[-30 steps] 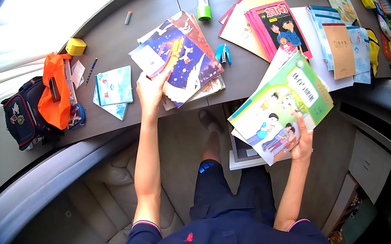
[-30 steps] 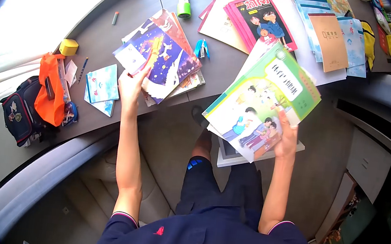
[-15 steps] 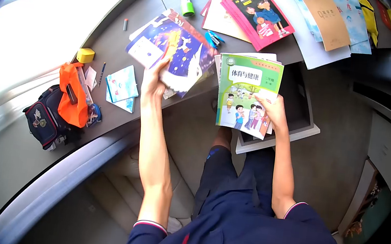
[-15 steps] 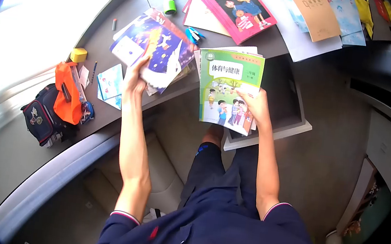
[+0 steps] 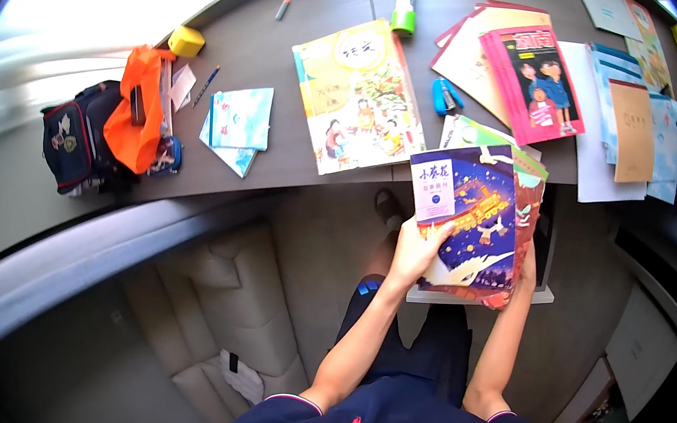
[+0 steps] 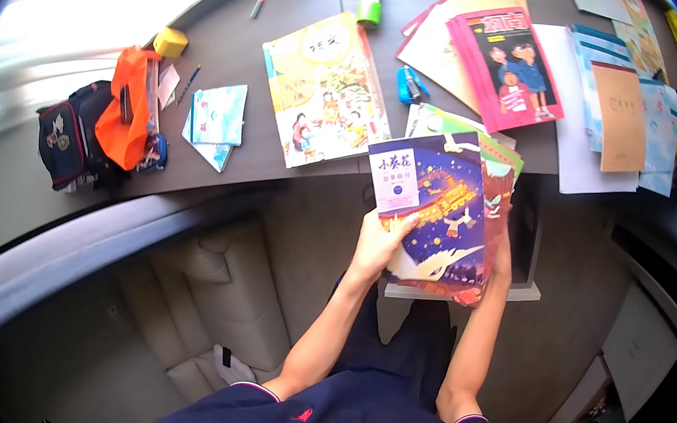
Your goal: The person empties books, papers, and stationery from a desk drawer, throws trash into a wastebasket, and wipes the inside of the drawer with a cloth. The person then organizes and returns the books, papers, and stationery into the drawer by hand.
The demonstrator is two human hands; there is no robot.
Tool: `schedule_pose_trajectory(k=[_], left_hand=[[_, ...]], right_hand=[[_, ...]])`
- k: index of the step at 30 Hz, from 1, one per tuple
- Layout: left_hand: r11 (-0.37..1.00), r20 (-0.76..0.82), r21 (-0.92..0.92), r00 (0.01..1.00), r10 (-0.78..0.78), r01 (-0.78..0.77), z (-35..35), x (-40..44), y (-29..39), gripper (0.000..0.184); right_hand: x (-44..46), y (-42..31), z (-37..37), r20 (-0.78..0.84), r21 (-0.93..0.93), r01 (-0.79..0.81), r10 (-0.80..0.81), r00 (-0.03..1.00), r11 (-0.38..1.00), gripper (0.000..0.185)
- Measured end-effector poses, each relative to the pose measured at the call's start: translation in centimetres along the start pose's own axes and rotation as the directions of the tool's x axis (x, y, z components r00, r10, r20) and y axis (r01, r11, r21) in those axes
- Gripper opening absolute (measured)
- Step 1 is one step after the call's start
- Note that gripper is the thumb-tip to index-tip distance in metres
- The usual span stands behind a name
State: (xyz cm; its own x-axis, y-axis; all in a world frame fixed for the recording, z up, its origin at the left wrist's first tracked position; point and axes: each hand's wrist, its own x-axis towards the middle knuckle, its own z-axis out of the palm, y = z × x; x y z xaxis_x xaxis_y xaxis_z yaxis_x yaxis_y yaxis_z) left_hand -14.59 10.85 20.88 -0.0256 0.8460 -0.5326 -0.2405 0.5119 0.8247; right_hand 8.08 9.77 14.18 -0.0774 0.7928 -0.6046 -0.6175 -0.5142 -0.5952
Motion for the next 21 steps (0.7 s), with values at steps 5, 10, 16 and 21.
schedule_pose_trajectory(k=[5,10,16,21], left_hand=[[0.779,-0.191,0.613,0.931,0.313,-0.136,-1.4,1.2,-0.2,0.049],[1.000,-0.219,-0.007,0.976,-0.010,0.009,-4.1,2.9,-2.7,0.073],[0.984,0.268,-0.006,0.948,0.172,-0.177,-2.2,2.3,5.2,0.050],[0.840,0.345,-0.005,0.787,0.511,-0.543,0.6,5.8,8.3,0.037]], right_hand=[[0.1,-1.7,3.2,0.024,-0.236,0.065,-0.062,0.998,0.969,0.063],[0.7,-0.8,7.8,-0.052,-0.425,0.039,-0.067,0.996,0.904,0.037],[-2.2,-2.9,5.6,0.014,-0.403,0.309,-0.332,0.943,0.861,0.053],[2.3,-3.7,1.9,0.014,-0.600,0.536,-0.661,0.750,0.594,0.062]])
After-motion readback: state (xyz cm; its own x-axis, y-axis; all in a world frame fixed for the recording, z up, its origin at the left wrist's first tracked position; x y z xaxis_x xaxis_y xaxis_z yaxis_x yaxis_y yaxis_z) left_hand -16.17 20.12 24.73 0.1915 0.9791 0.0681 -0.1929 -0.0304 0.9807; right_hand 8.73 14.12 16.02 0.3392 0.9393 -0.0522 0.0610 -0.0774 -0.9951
